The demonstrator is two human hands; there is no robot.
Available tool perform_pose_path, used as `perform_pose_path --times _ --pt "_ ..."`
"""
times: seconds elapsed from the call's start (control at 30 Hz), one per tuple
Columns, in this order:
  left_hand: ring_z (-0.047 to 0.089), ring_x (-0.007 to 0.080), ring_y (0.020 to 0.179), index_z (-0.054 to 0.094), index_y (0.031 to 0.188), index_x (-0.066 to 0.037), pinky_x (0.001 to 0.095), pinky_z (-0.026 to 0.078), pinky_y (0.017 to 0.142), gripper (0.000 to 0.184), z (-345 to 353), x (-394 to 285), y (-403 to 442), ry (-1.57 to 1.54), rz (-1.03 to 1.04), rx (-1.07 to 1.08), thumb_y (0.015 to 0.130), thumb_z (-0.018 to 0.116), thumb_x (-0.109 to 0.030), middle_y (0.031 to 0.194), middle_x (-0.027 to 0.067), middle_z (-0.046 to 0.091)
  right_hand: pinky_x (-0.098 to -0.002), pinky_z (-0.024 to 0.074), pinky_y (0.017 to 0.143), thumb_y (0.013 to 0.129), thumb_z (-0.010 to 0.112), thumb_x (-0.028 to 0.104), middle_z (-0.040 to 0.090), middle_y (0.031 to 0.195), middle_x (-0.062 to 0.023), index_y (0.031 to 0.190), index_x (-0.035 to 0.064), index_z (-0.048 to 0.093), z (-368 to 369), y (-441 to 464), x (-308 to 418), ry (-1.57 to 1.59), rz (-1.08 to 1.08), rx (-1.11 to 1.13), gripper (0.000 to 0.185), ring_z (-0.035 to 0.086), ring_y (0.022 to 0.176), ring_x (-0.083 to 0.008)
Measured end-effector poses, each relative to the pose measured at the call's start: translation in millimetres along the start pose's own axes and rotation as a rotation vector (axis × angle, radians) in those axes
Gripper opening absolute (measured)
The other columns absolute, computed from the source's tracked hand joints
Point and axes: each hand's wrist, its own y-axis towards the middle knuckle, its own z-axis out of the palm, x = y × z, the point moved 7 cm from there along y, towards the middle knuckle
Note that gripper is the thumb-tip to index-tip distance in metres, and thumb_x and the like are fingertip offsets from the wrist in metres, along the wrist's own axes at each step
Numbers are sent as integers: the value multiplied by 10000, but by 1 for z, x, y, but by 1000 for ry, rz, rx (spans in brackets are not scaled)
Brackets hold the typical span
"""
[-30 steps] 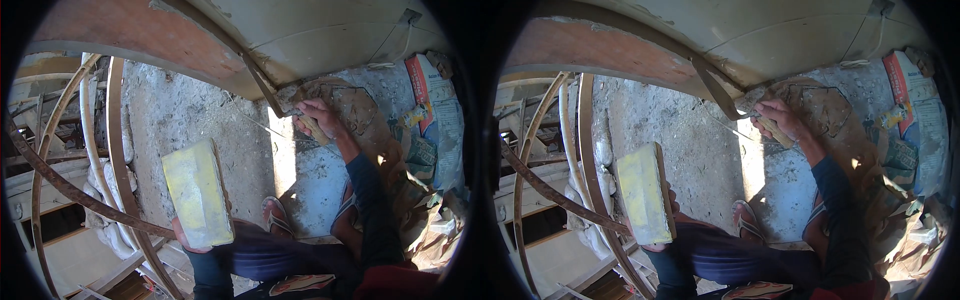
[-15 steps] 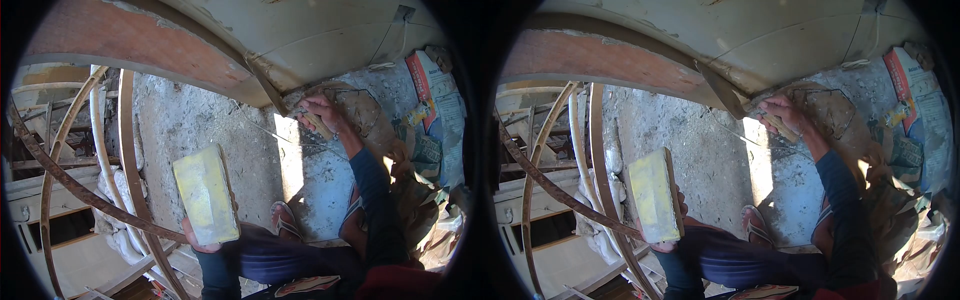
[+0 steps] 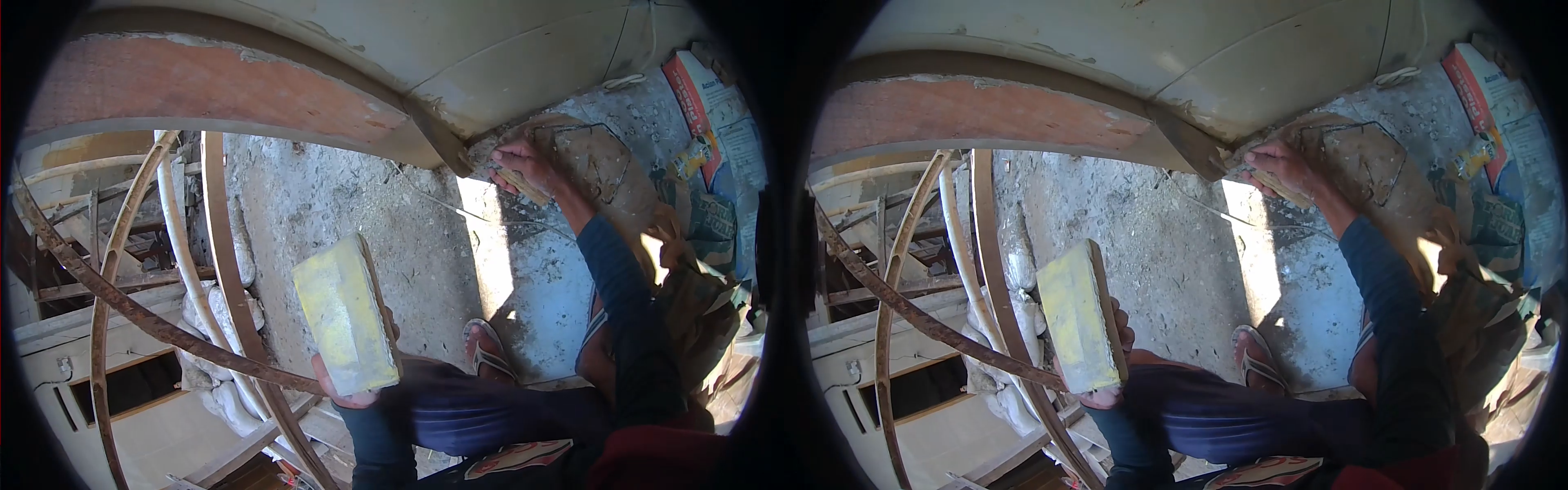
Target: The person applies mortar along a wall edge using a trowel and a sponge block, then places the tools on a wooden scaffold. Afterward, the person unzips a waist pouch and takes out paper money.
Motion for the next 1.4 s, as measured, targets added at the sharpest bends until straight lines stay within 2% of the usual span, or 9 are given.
perform_pose_path --times 0.3,0.47,0.77,1.0,1.07,1.17,1.27,1.3,1.4 --pt "562 334 876 447 1311 65 404 485 747 570 5 4 0 -51 -11 -59 893 488 -321 1131 278 540 -266 400 414 971 511 318 541 606 -76 816 -15 573 11 -16 -12 150 87 -5 373 484 431 -126" --pt "571 354 928 440 1321 64 404 488 758 579 5 6 3 -83 -54 102 893 492 -323 1147 285 533 -259 398 399 983 501 310 532 591 -58 848 -36 581 27 -30 6 157 99 4 380 494 434 -114" --pt "564 365 968 425 1334 67 434 470 808 635 2 7 4 -81 -36 90 854 516 -339 1174 291 519 -257 397 409 994 481 329 534 597 -60 796 -12 572 19 -16 27 -8 -100 28 405 492 436 -110" --pt "570 368 972 425 1333 67 441 474 817 623 -1 8 4 -138 -36 94 876 486 -352 1158 288 535 -281 389 405 988 489 305 531 592 -62 827 -31 576 -2 -15 -31 14 52 -26 382 481 435 -120" --pt "543 381 1054 407 1348 63 452 473 833 653 9 7 5 -40 -29 308 873 502 -374 1197 292 513 -282 390 402 982 500 312 536 600 -63 827 -28 576 -1 -24 -36 48 82 -45 381 486 440 -122" --pt "530 417 1079 394 1357 66 483 472 877 684 -13 6 8 -96 -43 185 863 527 -388 1240 301 491 -276 394 403 977 507 313 539 612 -59 831 -21 572 9 -39 -28 149 132 -95 370 493 447 -123" --pt "530 460 1076 387 1359 73 535 447 944 708 -29 10 9 -219 -67 218 855 550 -397 1266 308 481 -268 399 411 980 502 309 542 623 -56 834 -15 569 24 -46 -8 209 140 -67 362 494 452 -121" --pt "571 470 1021 407 1340 83 546 462 949 672 -59 0 15 686 201 164 854 589 -345 1238 305 522 -266 403 419 982 498 308 540 624 -56 832 -10 568 28 -44 -4 228 142 -65 359 494 456 -121" --pt "587 439 1041 417 1333 87 509 507 904 651 -22 -3 4 721 261 230 839 628 -281 1232 302 538 -262 413 437 984 497 312 537 625 -55 836 1 569 42 -37 23 244 77 13 351 497 473 -115"
